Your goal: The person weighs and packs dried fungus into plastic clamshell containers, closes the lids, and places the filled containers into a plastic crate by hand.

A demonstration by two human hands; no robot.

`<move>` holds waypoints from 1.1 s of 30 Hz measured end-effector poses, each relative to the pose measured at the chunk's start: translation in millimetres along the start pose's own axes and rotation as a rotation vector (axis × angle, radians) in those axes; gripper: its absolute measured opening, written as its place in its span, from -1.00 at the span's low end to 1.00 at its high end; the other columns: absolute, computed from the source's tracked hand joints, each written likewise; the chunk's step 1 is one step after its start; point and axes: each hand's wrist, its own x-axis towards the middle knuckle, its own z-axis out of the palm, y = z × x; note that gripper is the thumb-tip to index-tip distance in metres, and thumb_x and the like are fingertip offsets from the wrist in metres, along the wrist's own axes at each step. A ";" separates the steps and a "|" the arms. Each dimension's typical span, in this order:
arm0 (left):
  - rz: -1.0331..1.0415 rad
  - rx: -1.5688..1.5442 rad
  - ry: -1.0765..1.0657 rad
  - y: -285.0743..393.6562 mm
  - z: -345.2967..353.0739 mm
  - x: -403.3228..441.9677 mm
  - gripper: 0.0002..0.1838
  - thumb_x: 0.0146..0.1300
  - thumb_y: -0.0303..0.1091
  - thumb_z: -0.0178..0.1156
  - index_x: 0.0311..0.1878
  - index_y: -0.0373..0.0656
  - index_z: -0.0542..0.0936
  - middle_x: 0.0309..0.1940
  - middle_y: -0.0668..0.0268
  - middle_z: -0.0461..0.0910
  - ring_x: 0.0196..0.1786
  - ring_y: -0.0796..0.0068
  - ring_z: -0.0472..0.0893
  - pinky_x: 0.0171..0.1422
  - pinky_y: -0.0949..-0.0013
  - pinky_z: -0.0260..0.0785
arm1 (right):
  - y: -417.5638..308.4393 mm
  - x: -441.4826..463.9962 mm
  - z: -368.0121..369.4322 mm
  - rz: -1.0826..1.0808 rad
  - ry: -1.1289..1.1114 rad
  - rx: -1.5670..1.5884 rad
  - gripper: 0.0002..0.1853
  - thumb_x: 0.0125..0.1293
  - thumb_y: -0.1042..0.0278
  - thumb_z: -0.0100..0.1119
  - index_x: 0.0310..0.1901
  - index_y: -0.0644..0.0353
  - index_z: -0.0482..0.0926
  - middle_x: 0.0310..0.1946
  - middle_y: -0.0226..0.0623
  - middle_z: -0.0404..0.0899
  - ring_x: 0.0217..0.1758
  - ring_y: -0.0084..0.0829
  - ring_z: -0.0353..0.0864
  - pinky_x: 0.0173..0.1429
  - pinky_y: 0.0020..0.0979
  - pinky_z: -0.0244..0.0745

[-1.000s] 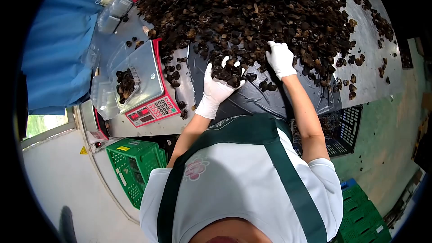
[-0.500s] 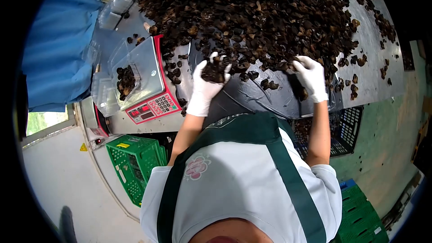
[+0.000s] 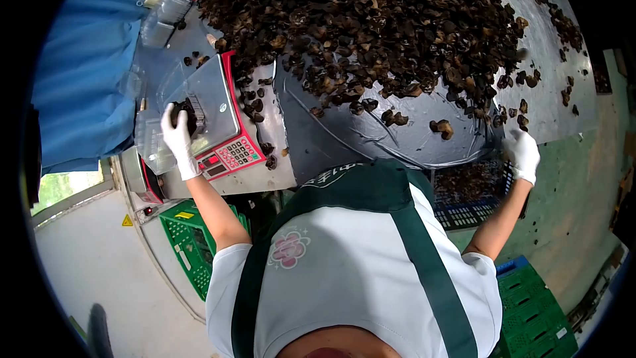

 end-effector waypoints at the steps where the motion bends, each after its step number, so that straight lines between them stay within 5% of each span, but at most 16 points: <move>1: 0.044 0.178 -0.056 -32.1 12.2 0.2 -0.45 0.11 -0.21 0.31 0.20 -0.09 0.50 0.27 0.10 0.37 0.31 0.11 0.35 0.39 0.19 0.17 | -44.4 -6.5 -18.8 -0.067 -0.062 0.054 -0.64 0.07 0.16 0.26 -0.09 0.11 0.65 -0.17 -0.11 0.67 -0.10 -0.15 0.66 -0.02 -0.25 0.53; 8: 0.245 0.455 0.106 22.9 15.6 -4.3 -0.36 0.06 -0.06 0.33 0.25 0.02 0.47 0.37 0.09 0.23 0.34 0.05 0.29 0.35 0.02 0.14 | -217.6 -15.2 5.9 -0.463 0.079 0.422 -0.81 0.19 0.20 0.23 -0.20 0.04 0.67 -0.32 -0.23 0.67 -0.27 -0.22 0.68 -0.19 -0.31 0.55; 11: 0.473 0.187 0.265 65.5 31.7 -16.3 -0.52 0.04 -0.25 0.34 0.07 -0.15 0.58 0.11 0.11 0.51 0.21 0.07 0.44 0.30 0.07 0.21 | -265.7 -10.3 40.7 -0.668 0.107 0.355 -0.76 0.17 0.21 0.25 -0.14 0.05 0.65 -0.31 -0.25 0.66 -0.23 -0.23 0.64 -0.17 -0.32 0.53; 13: 0.449 -0.118 0.215 121.7 53.2 -48.5 -0.68 0.06 -0.43 0.25 -0.06 -0.19 0.62 -0.10 0.14 0.62 0.07 0.13 0.55 0.18 0.18 0.34 | -291.9 -9.8 60.5 -0.796 0.184 0.256 -0.68 0.15 0.21 0.27 -0.05 0.04 0.61 -0.27 -0.29 0.65 -0.20 -0.25 0.60 -0.16 -0.31 0.52; 14: 0.205 -0.265 -0.072 153.8 54.8 -64.2 -0.68 0.03 -0.43 0.29 -0.08 -0.18 0.62 -0.07 0.20 0.62 0.04 0.20 0.58 0.23 0.18 0.35 | -303.8 -12.5 69.5 -0.846 0.260 0.253 -0.61 0.12 0.21 0.29 0.01 0.05 0.57 -0.23 -0.32 0.64 -0.19 -0.25 0.57 -0.18 -0.29 0.52; 15: 0.286 -0.258 -0.163 168.3 69.5 -81.0 -0.68 0.02 -0.43 0.28 -0.09 -0.14 0.61 -0.11 0.18 0.62 0.02 0.18 0.57 0.21 0.18 0.36 | -313.3 -14.5 74.2 -0.859 0.254 0.182 -0.60 0.09 0.25 0.30 0.00 0.08 0.57 -0.26 -0.32 0.62 -0.20 -0.24 0.56 -0.20 -0.28 0.52; 16: 0.407 -0.242 -0.174 164.1 97.6 -101.3 -0.68 0.00 -0.42 0.29 -0.09 -0.11 0.61 -0.12 0.17 0.61 0.01 0.15 0.56 0.19 0.17 0.37 | -317.1 -10.6 87.2 -0.830 0.168 0.102 -0.60 0.08 0.27 0.30 0.01 0.06 0.57 -0.22 -0.28 0.62 -0.16 -0.23 0.56 -0.17 -0.27 0.52; 17: 0.376 -0.113 -0.449 183.7 96.9 -108.8 -0.70 0.03 -0.37 0.27 -0.10 -0.12 0.61 -0.12 0.16 0.60 0.01 0.15 0.56 0.18 0.17 0.38 | -320.9 -9.9 92.7 -0.824 0.189 0.121 -0.67 0.08 0.33 0.27 -0.06 0.06 0.59 -0.29 -0.27 0.62 -0.18 -0.23 0.57 -0.20 -0.26 0.51; 18: 0.431 -0.318 -0.379 175.5 132.2 -134.8 -0.69 0.07 -0.31 0.23 -0.08 -0.12 0.61 -0.13 0.15 0.60 -0.03 0.13 0.56 0.15 0.19 0.40 | -320.9 -8.3 94.4 -0.801 0.174 0.140 -0.76 0.10 0.35 0.24 -0.14 0.04 0.61 -0.34 -0.27 0.62 -0.23 -0.22 0.58 -0.23 -0.26 0.51; 20: 0.465 -0.170 -0.504 178.0 167.8 -170.1 -0.54 0.10 -0.22 0.23 0.10 -0.09 0.51 -0.01 0.19 0.52 -0.05 0.14 0.53 0.10 0.20 0.42 | -317.3 -7.8 89.4 -0.794 0.174 0.253 -0.84 0.15 0.33 0.24 -0.21 0.01 0.62 -0.37 -0.25 0.62 -0.26 -0.20 0.61 -0.24 -0.26 0.51; 24: 0.554 0.004 -0.648 193.3 189.4 -193.0 -0.45 0.17 -0.14 0.22 0.25 0.01 0.41 -0.06 0.30 0.48 -0.03 0.33 0.48 0.02 0.27 0.44 | -301.5 -6.4 83.7 -0.626 0.038 0.529 -0.67 0.18 0.38 0.27 0.02 -0.05 0.60 -0.35 -0.26 0.68 -0.33 -0.28 0.66 -0.20 -0.35 0.53; 29: 0.488 -0.069 -0.630 182.5 207.8 -193.3 -0.65 0.21 -0.17 0.18 0.07 0.05 0.53 -0.15 0.36 0.52 -0.12 0.33 0.52 -0.05 0.30 0.45 | -284.3 -7.9 62.7 -0.508 -0.025 0.683 -0.59 0.20 0.44 0.26 0.11 -0.04 0.58 -0.28 -0.25 0.71 -0.24 -0.51 0.68 -0.06 -0.44 0.51; 31: 0.461 -0.132 -0.606 182.7 201.8 -187.0 -0.71 0.22 -0.17 0.17 0.01 0.07 0.56 -0.16 0.36 0.53 -0.15 0.31 0.54 -0.08 0.30 0.45 | -274.6 -1.1 73.1 -0.450 -0.002 0.775 -0.69 0.22 0.46 0.25 0.02 0.13 0.63 -0.22 -0.26 0.71 -0.14 -0.52 0.66 0.05 -0.46 0.49; 33: 0.202 -0.391 -0.549 184.9 185.7 -179.1 -0.78 0.19 -0.21 0.19 -0.09 0.10 0.60 -0.24 0.33 0.54 -0.19 0.26 0.57 -0.12 0.27 0.46 | -260.7 5.2 78.9 -0.405 -0.014 0.782 -0.76 0.23 0.46 0.23 -0.06 0.18 0.67 -0.21 -0.27 0.70 -0.13 -0.51 0.66 0.07 -0.47 0.49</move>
